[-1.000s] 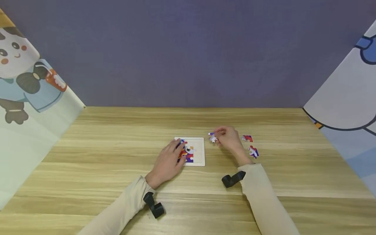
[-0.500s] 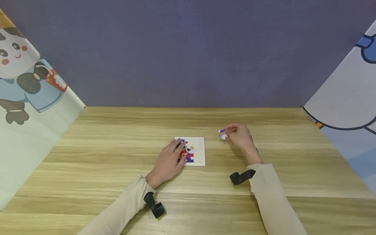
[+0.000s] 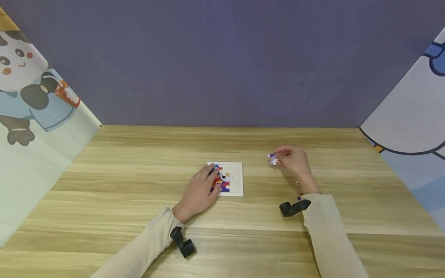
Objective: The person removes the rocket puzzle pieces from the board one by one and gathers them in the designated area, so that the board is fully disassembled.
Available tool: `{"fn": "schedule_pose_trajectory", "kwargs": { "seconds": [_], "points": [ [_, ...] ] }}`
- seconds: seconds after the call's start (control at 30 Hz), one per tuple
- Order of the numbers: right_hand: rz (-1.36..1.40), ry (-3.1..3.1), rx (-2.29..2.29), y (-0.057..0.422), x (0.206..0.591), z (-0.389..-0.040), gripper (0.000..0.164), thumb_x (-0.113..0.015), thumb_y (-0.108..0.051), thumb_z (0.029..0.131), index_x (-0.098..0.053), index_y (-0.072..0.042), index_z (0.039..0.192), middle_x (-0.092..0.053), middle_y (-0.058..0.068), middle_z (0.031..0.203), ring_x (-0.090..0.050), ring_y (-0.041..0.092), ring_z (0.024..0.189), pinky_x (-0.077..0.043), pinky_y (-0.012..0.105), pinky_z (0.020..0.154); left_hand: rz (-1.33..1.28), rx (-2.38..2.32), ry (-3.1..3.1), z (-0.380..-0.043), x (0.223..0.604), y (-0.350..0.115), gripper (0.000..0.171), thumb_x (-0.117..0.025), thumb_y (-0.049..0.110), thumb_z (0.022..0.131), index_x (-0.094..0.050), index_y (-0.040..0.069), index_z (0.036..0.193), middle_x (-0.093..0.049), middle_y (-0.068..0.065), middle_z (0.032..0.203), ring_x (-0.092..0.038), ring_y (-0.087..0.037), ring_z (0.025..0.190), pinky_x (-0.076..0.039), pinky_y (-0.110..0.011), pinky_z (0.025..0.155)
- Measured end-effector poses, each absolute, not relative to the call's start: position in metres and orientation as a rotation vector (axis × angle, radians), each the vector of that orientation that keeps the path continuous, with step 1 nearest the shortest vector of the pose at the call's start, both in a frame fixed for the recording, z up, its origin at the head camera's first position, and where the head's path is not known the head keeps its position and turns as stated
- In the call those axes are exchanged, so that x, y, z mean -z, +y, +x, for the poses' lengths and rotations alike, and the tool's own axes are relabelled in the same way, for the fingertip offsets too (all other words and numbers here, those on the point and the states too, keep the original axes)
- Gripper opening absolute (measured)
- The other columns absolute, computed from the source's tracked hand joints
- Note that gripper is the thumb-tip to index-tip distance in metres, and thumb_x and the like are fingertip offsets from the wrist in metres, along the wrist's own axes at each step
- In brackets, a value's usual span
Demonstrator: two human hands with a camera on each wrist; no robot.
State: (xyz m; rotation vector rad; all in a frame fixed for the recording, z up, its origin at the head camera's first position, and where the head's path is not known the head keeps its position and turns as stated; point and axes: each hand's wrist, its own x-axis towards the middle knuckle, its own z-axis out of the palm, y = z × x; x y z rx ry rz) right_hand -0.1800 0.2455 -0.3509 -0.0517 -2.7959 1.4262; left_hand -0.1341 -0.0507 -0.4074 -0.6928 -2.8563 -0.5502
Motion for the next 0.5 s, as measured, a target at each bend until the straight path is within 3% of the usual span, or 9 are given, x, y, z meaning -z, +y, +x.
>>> {"fn": "schedule_pose_trajectory", "kwargs": {
  "seconds": [0.23, 0.5],
  "points": [
    [-0.084, -2.828, -1.428, 0.249, 0.358, -0.184, 0.028, -0.057, -0.007, 0.094, -0.061, 0.010, 0.116, -0.067, 0.010, 0.087, -0.062, 0.002, 0.062, -0.056, 0.021, 0.058, -0.691, 0.559, -2.863, -0.135, 0.408, -0.050, 0.051, -0.043, 0.033, 0.097, -0.047, 0.006, 0.140, -0.039, -0.017, 0.149, -0.034, -0.034, 0.139, -0.028, -0.045, 0.115],
    [-0.066, -2.858, -1.393, 0.246, 0.364, -0.185, 0.028, -0.056, -0.005, 0.093, -0.061, 0.013, 0.114, -0.068, 0.019, 0.090, -0.061, 0.003, 0.061, -0.055, 0.019, 0.056, -0.690, 0.553, -2.872, -0.134, 0.407, -0.050, 0.052, -0.043, 0.034, 0.096, -0.047, 0.006, 0.140, -0.038, -0.017, 0.149, -0.034, -0.034, 0.139, -0.029, -0.045, 0.115]
  ]
}}
